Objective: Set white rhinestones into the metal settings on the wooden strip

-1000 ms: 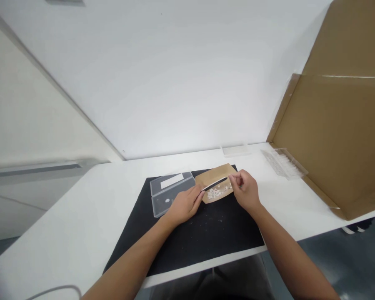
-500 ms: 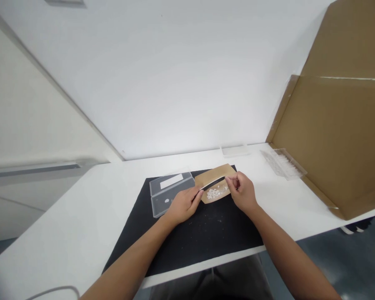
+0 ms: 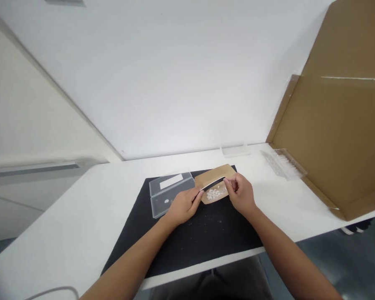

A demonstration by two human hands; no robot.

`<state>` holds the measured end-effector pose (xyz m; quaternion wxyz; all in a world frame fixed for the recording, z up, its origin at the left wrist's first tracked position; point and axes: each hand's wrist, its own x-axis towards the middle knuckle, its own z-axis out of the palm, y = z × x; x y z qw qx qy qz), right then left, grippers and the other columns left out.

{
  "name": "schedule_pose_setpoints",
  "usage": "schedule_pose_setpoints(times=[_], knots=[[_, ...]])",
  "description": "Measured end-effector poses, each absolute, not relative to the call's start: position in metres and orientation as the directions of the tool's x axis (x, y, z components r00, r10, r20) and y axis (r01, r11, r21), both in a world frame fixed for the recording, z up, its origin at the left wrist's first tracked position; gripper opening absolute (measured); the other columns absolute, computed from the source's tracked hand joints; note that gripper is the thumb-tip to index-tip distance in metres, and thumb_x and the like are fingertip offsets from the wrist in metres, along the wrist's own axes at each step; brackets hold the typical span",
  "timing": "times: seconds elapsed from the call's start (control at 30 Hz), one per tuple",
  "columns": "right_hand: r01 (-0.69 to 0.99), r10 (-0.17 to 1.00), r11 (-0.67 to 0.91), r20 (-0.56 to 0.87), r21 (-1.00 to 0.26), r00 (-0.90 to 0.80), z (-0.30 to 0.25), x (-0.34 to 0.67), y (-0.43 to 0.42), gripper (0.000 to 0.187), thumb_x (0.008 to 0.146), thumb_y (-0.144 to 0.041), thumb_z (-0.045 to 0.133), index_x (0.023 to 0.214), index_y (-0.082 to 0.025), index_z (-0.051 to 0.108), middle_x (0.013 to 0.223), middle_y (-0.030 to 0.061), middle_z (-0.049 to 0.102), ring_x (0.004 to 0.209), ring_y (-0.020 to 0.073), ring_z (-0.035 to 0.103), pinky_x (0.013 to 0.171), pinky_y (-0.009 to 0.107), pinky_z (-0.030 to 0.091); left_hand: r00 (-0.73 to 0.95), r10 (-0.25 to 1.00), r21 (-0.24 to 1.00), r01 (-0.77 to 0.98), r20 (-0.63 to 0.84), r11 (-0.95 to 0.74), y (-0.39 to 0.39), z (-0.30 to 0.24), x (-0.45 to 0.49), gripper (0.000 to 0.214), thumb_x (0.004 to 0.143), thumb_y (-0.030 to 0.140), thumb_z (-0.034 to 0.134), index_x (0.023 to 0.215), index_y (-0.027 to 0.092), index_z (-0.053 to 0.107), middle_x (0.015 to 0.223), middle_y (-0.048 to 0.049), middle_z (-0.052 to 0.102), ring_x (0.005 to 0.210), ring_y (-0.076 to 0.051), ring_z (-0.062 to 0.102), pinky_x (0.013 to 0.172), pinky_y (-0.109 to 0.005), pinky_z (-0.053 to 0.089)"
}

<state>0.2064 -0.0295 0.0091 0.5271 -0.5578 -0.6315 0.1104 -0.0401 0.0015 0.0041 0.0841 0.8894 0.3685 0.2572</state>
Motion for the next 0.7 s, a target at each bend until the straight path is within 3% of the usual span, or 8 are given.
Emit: schedule_pose_setpoints(times=[0.27,0.43,0.6,0.7], knots=[[0.677,0.795,0.381,0.597,-0.629,0.108,-0.0002,0.2019,-0.0271,0.028,0.104,-0.043,0.055,0.083,-0.025,0.057,0.067,-0.0027,0.047,0.063,0.0173,0.049,0.066,0.034,0.039,0.593,0.703,0.336,0.619,0.392,-0.710,-0.0009,0.0022,-0.0362,0.040,0.113,0.039,0.030,0.097,0.020,0.062,0.081,-0.0057,0.070,0.073,-0.021,0.069,0.068,-0.031,0.049],[0.723,0.761,0.413,0.646,-0.554,0.060,0.0016,0.1961,-0.0268,0.026,0.104,-0.038,0.057,0.082,-0.024,0.059,0.068,-0.0027,0.050,0.066,0.0171,0.053,0.078,0.038,0.039,0.582,0.712,0.348,0.623,0.392,-0.700,-0.0011,0.0011,-0.0343,0.039,0.113,0.038,0.030,0.099,0.020,0.061,0.083,-0.0056,0.071,0.075,-0.021,0.070,0.069,-0.031,0.049],[0.731,0.756,0.352,0.638,-0.585,0.147,0.0048,0.1977,-0.0261,0.027,0.104,-0.039,0.057,0.082,-0.024,0.060,0.068,-0.0031,0.049,0.065,0.0168,0.051,0.078,0.038,0.040,0.580,0.711,0.352,0.619,0.398,-0.702,-0.0008,0.0003,-0.0341,0.039,0.113,0.038,0.030,0.098,0.020,0.062,0.083,-0.0053,0.071,0.075,-0.021,0.070,0.069,-0.031,0.049],[0.707,0.762,0.391,0.638,-0.589,0.110,0.0025,0.1966,-0.0257,0.026,0.104,-0.037,0.058,0.081,-0.024,0.060,0.069,-0.0028,0.050,0.067,0.0171,0.052,0.078,0.038,0.040,0.580,0.711,0.355,0.618,0.398,-0.702,-0.0009,0.0008,-0.0341,0.039,0.113,0.037,0.030,0.100,0.020,0.062,0.084,-0.0052,0.071,0.076,-0.021,0.070,0.069,-0.031,0.049]])
